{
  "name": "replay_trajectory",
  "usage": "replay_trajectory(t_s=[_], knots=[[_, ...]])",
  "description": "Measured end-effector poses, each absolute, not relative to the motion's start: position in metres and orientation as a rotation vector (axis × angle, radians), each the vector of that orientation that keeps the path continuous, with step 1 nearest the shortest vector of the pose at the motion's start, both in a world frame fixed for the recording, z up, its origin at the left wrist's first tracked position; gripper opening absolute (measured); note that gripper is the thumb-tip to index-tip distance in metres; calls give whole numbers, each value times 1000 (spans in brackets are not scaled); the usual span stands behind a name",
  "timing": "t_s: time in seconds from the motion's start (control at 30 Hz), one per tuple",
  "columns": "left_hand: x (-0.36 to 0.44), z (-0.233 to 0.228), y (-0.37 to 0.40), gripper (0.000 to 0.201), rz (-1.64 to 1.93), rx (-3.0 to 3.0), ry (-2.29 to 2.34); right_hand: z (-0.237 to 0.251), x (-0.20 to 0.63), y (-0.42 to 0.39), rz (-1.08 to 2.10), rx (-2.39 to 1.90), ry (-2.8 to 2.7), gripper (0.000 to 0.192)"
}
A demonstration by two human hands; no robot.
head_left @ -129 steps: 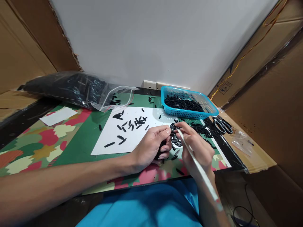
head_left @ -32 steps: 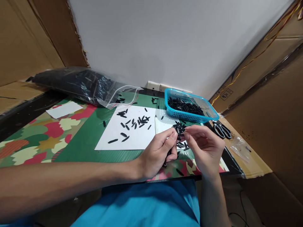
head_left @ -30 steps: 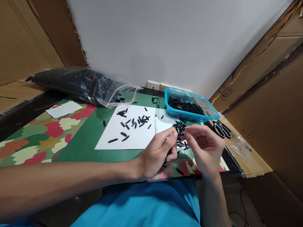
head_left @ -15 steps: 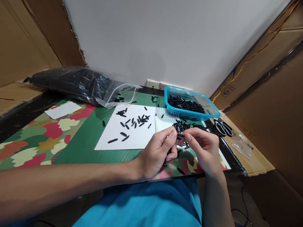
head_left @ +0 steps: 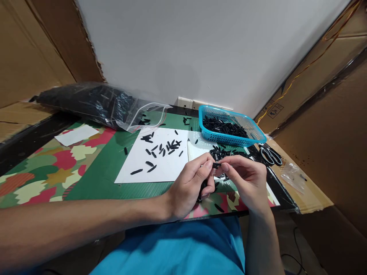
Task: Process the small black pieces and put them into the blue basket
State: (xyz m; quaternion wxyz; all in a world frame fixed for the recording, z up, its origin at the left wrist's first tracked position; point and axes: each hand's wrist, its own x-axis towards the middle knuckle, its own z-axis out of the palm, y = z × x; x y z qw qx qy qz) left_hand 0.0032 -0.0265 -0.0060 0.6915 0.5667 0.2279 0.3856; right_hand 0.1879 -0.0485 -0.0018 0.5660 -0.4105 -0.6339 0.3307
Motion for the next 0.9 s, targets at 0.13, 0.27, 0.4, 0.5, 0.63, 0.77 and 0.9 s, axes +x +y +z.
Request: replay_trajectory(t_s=[0.13, 0.27, 0.4, 0.5, 0.63, 0.77, 0.9], knots=[[3, -6, -27, 39, 863, 1263, 514, -1, 187, -47, 769, -958, -1496, 7], [3, -6, -27, 39, 866, 1259, 514, -3, 187, -47, 754, -958, -1519, 8], [4, -7, -27, 37, 883, 1230, 505, 4, 186, -54, 600, -961, -1512, 7], [4, -7, -27, 35, 874, 1213, 498, 22, 193, -52, 273, -928, -1458, 10], [2, -8, -26, 38, 824, 1241, 513, 47, 218, -22, -201, -1006, -1377, 6], [2, -10, -23, 38, 818, 1228, 536, 49, 239, 8, -202, -1415, -1676, 33], [2, -11, -20, 38, 807, 1221, 572, 34, 226, -11, 93, -1310, -1768, 18]])
